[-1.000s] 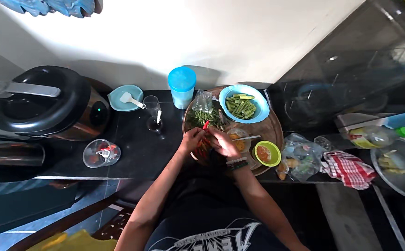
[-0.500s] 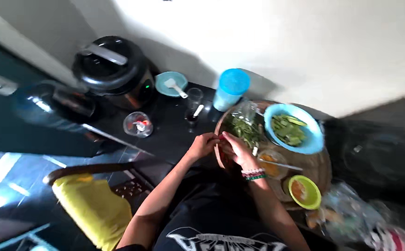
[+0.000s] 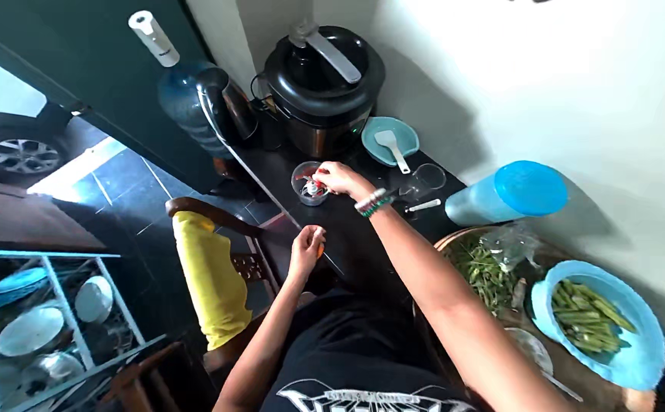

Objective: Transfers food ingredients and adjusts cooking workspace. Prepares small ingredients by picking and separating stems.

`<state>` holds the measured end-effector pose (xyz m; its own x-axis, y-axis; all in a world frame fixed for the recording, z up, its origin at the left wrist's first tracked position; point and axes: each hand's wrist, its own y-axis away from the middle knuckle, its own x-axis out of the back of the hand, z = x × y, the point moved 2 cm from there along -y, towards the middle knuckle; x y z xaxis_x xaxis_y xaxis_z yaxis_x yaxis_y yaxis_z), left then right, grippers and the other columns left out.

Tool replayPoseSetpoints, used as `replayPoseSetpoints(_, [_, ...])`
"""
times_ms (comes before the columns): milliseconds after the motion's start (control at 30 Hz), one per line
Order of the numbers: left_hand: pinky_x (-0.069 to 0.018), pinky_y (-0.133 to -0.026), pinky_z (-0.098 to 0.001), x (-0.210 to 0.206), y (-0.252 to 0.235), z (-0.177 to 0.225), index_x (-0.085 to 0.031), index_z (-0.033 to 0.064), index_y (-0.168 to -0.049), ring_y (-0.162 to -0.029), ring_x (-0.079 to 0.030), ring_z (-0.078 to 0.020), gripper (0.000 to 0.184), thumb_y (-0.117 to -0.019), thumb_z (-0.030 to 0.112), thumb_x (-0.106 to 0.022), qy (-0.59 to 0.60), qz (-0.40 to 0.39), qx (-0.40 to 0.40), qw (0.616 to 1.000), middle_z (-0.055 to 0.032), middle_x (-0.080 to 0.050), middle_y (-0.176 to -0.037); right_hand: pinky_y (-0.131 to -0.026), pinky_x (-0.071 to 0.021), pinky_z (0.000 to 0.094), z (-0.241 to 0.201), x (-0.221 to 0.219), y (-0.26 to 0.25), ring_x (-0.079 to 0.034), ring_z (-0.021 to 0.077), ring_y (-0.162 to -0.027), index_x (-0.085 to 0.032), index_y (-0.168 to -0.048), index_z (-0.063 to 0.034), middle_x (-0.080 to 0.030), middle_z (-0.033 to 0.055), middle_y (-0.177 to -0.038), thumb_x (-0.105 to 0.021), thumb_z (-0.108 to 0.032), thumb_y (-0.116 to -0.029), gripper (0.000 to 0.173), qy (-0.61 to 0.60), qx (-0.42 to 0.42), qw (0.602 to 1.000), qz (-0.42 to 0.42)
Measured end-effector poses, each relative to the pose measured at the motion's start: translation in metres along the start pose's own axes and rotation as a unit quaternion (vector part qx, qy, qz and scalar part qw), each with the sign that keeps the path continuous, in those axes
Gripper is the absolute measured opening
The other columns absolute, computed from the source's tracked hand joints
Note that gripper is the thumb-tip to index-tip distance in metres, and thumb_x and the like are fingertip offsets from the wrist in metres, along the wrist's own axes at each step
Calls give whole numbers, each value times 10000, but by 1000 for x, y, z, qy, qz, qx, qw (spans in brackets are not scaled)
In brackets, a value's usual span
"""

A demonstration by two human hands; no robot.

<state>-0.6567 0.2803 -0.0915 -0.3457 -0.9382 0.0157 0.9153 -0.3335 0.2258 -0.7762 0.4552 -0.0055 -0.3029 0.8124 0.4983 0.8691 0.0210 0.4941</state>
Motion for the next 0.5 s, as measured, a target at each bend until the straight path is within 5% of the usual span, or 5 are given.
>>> replayPoseSetpoints(100, [-538, -671, -249, 12, -1, 2, -643, -18, -1152, -713, -625, -75, 222, -1072, 141, -510, 12, 51, 15, 998, -40, -684, -878, -755, -616, 423, -29, -8, -25, -727, 246, -786, -650, -1253, -19, -708, 182, -1028, -522, -374, -1070, 419, 97, -47, 994, -24])
replayPoseSetpoints(233, [-548, -638, -273, 13, -8, 9, -646, -7, -1142, -671, -627, -103, 201, -1072, 135, -522, 34, 100, 22, 994, -59, -678, -844, -893, -555, 568, -41, 7, 0, -702, 372, -995, -668, -1254, -17, -692, 232, -1139, -550, -331, -1059, 388, 125, 24, 989, 73])
replayPoseSetpoints(333, [-544, -619, -284, 0, -12, 16, -644, 27, -1159, -664, -622, -119, 212, -1082, 181, -521, 57, 115, -12, 992, -59, -688, -864, -699, -632, 458, -4, -3, 52, -737, 265, -778, -607, -1222, -31, -717, 154, -981, -569, -367, -1057, 376, -55, 34, 996, 55])
replayPoseSetpoints(400, [-532, -620, -284, -16, -16, 23, -642, 45, -1165, -682, -617, -124, 215, -1083, 203, -520, 75, 115, -38, 990, -55, -682, -873, -716, -619, 476, 39, -28, 97, -715, 295, -851, -528, -1272, -40, -672, 181, -1070, -636, -357, -1020, 420, -189, 22, 981, 32])
replayPoseSetpoints(500, [-556, -627, -267, -52, -18, 30, -629, 62, -1174, -690, -633, -110, 206, -1083, 212, -520, 82, 82, -68, 991, -43, -678, -897, -767, -637, 427, 82, -61, 135, -719, 258, -877, -446, -1314, 21, -650, 169, -1079, -662, -124, -996, 410, -361, -8, 932, 35])
